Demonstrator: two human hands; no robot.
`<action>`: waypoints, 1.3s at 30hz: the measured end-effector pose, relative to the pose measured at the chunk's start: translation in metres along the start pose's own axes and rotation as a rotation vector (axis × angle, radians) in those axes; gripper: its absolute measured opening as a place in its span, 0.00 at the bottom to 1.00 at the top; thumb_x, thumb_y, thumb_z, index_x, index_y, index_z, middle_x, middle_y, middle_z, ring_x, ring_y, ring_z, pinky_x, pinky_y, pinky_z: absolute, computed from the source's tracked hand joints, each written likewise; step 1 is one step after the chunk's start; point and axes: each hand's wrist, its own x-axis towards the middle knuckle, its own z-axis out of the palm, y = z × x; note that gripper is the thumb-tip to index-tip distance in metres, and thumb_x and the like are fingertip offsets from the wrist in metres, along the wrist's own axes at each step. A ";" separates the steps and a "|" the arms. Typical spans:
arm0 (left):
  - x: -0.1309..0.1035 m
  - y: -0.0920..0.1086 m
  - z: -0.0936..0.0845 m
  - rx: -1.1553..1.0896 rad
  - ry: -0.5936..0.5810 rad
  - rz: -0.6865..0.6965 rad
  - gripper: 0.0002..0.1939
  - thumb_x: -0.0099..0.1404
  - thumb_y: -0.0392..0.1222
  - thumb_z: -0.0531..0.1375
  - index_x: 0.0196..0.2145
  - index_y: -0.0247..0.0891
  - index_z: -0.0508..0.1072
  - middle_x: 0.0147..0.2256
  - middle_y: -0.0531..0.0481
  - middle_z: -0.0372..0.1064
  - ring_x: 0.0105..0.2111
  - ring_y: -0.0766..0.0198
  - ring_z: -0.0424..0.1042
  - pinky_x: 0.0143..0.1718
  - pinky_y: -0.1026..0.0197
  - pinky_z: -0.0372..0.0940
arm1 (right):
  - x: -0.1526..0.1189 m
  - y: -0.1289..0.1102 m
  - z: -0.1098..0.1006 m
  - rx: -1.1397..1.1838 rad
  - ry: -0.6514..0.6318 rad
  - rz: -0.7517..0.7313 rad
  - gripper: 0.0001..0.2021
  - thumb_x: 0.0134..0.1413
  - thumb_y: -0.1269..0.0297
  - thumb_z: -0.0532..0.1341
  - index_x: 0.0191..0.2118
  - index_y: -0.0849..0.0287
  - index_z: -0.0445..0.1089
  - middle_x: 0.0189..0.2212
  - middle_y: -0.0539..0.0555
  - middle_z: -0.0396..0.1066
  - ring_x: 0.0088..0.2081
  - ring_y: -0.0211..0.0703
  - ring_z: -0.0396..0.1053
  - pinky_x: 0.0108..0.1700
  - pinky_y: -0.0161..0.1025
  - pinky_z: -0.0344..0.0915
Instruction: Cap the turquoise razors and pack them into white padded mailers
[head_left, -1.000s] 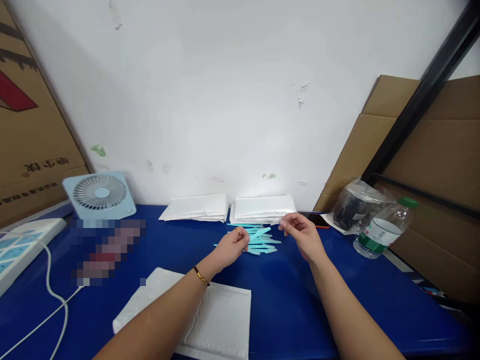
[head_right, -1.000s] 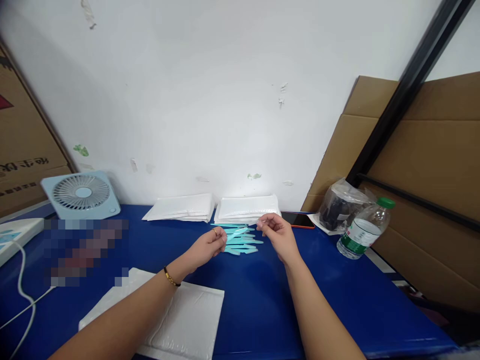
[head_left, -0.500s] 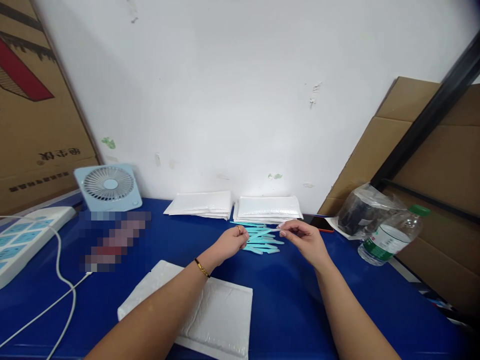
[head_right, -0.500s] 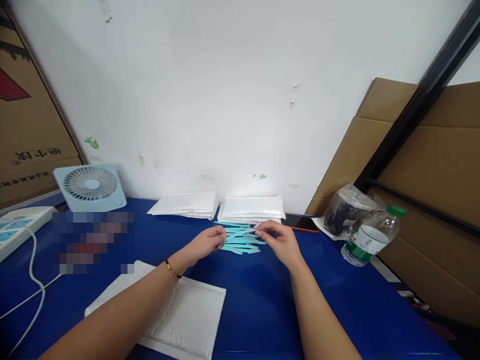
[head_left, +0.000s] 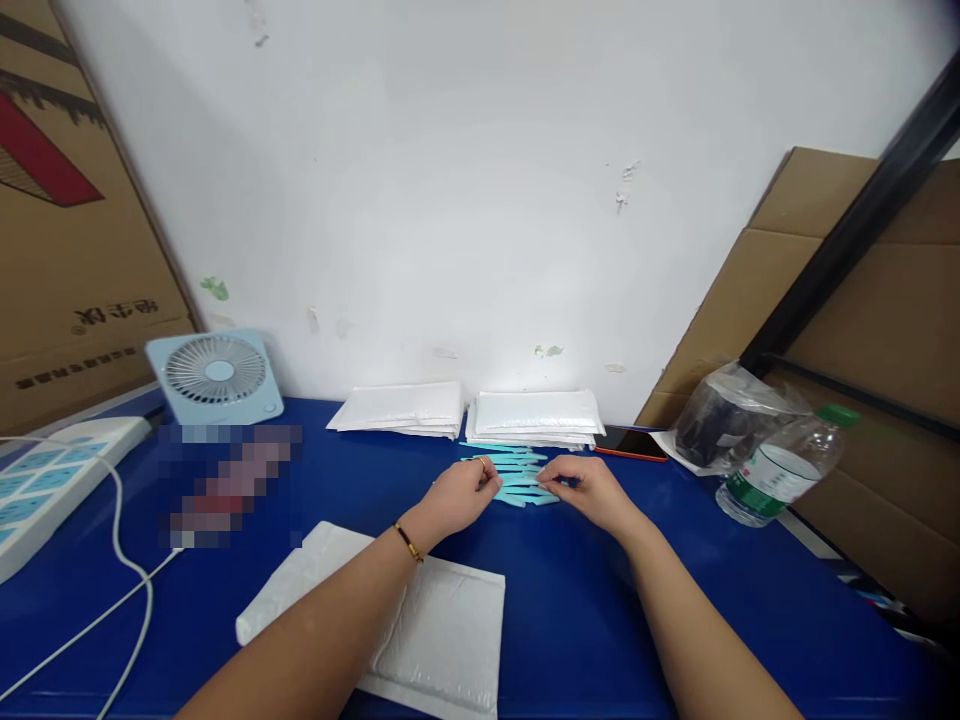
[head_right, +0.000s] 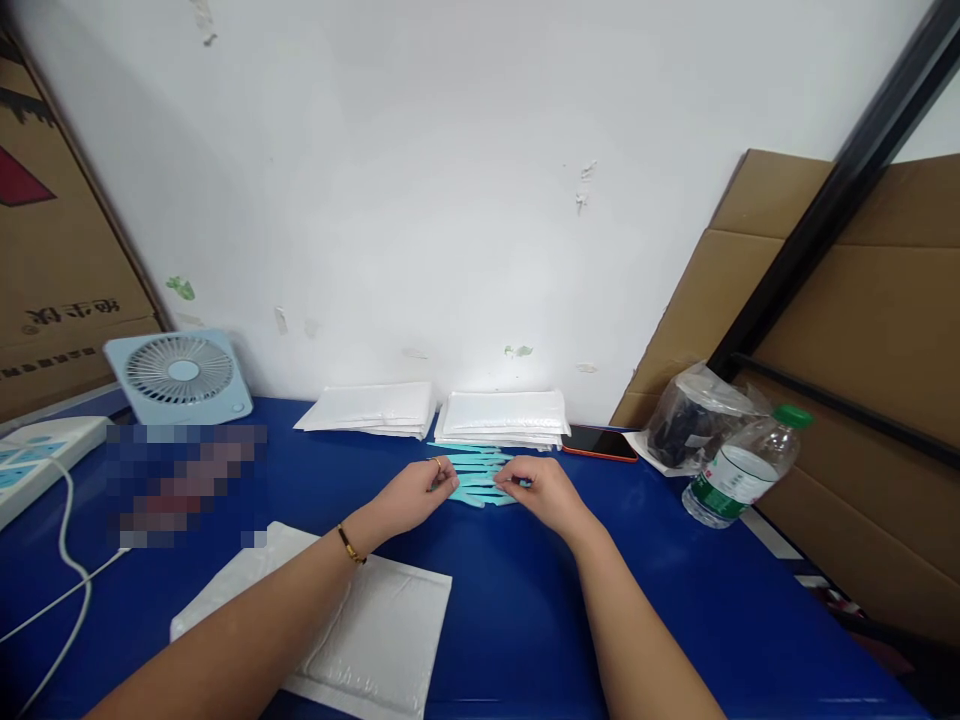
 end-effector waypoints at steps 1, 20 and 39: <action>0.000 -0.002 0.001 0.074 0.028 0.036 0.14 0.63 0.50 0.49 0.34 0.38 0.68 0.32 0.49 0.68 0.34 0.61 0.66 0.35 0.60 0.60 | 0.000 0.001 0.001 -0.047 -0.026 0.011 0.07 0.52 0.63 0.58 0.32 0.55 0.74 0.32 0.53 0.74 0.35 0.43 0.71 0.38 0.38 0.66; 0.027 -0.023 0.024 0.452 0.012 0.134 0.35 0.62 0.64 0.44 0.60 0.42 0.54 0.60 0.43 0.50 0.60 0.52 0.47 0.58 0.49 0.43 | -0.006 0.156 -0.123 -0.564 -0.134 0.462 0.40 0.30 0.66 0.65 0.56 0.66 0.58 0.53 0.63 0.60 0.54 0.55 0.59 0.54 0.43 0.56; 0.023 -0.003 0.019 0.505 -0.105 0.094 0.34 0.61 0.65 0.44 0.61 0.48 0.50 0.61 0.45 0.48 0.60 0.48 0.46 0.56 0.43 0.42 | 0.026 0.157 -0.143 -0.693 -0.423 0.274 0.35 0.21 0.64 0.68 0.46 0.58 0.64 0.42 0.55 0.65 0.41 0.53 0.65 0.43 0.44 0.58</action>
